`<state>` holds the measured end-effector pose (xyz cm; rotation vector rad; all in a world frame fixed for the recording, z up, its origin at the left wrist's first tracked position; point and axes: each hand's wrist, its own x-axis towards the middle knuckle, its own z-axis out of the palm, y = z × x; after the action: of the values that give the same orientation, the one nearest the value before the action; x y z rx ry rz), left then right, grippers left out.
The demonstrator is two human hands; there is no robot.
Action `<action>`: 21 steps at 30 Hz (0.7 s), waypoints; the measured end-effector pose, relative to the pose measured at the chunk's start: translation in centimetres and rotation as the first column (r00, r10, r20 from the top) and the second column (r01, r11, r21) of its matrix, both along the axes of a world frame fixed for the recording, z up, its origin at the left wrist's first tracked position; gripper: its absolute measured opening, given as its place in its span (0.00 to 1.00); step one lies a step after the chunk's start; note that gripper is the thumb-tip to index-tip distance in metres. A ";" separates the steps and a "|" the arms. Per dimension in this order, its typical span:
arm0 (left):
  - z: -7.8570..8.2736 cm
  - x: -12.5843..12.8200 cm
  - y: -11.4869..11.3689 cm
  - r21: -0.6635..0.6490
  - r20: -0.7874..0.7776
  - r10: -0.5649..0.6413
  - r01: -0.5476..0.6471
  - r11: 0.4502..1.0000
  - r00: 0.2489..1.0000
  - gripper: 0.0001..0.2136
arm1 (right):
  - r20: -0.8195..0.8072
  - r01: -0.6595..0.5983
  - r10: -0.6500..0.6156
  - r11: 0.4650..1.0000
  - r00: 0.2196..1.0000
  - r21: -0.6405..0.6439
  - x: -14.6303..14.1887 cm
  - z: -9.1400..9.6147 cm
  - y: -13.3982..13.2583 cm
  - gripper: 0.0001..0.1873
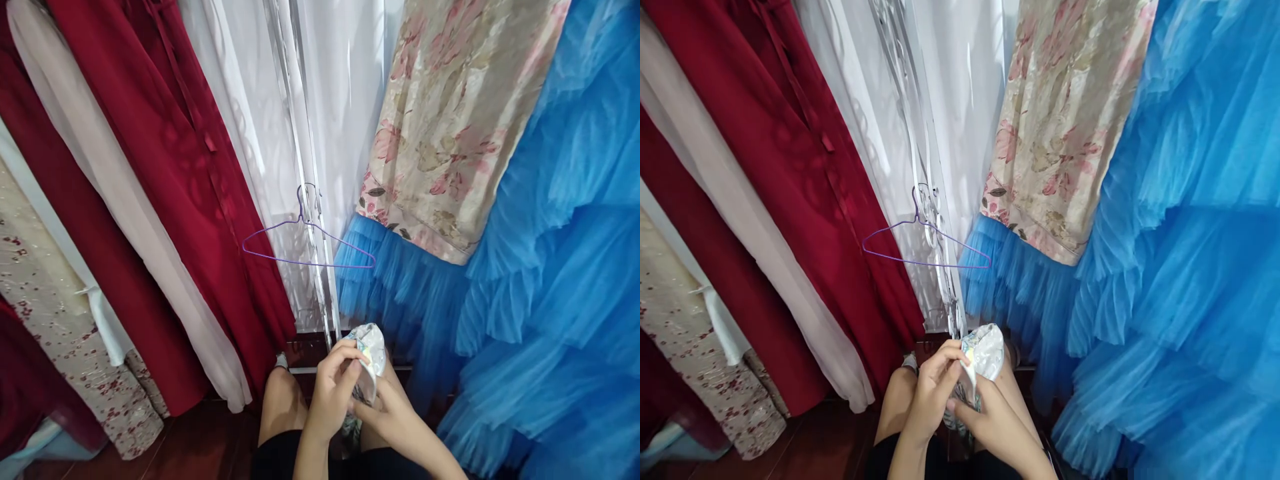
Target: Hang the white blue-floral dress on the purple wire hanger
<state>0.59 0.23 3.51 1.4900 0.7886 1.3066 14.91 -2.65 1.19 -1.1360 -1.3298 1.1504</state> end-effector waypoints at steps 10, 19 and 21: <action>-6.0 -4.3 0.2 0.002 -0.433 -0.069 0.078 0.997 0.899 0.12 | -0.323 -0.296 0.227 0.937 0.919 -0.186 3.7 2.9 0.6 0.19; 0.7 -13.4 6.0 0.228 -0.501 0.161 -0.050 0.972 0.850 0.14 | 0.028 -0.032 0.028 0.983 0.999 0.183 12.8 13.0 13.4 0.13; 3.7 -13.7 6.5 0.221 -0.493 0.178 -0.076 0.972 0.852 0.10 | -0.017 0.018 -0.016 0.984 1.000 0.179 13.0 14.5 17.7 0.12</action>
<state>-13.08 6.76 7.18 2.0162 1.1411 1.1125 27.89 15.02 15.70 -1.0040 -1.3801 1.0031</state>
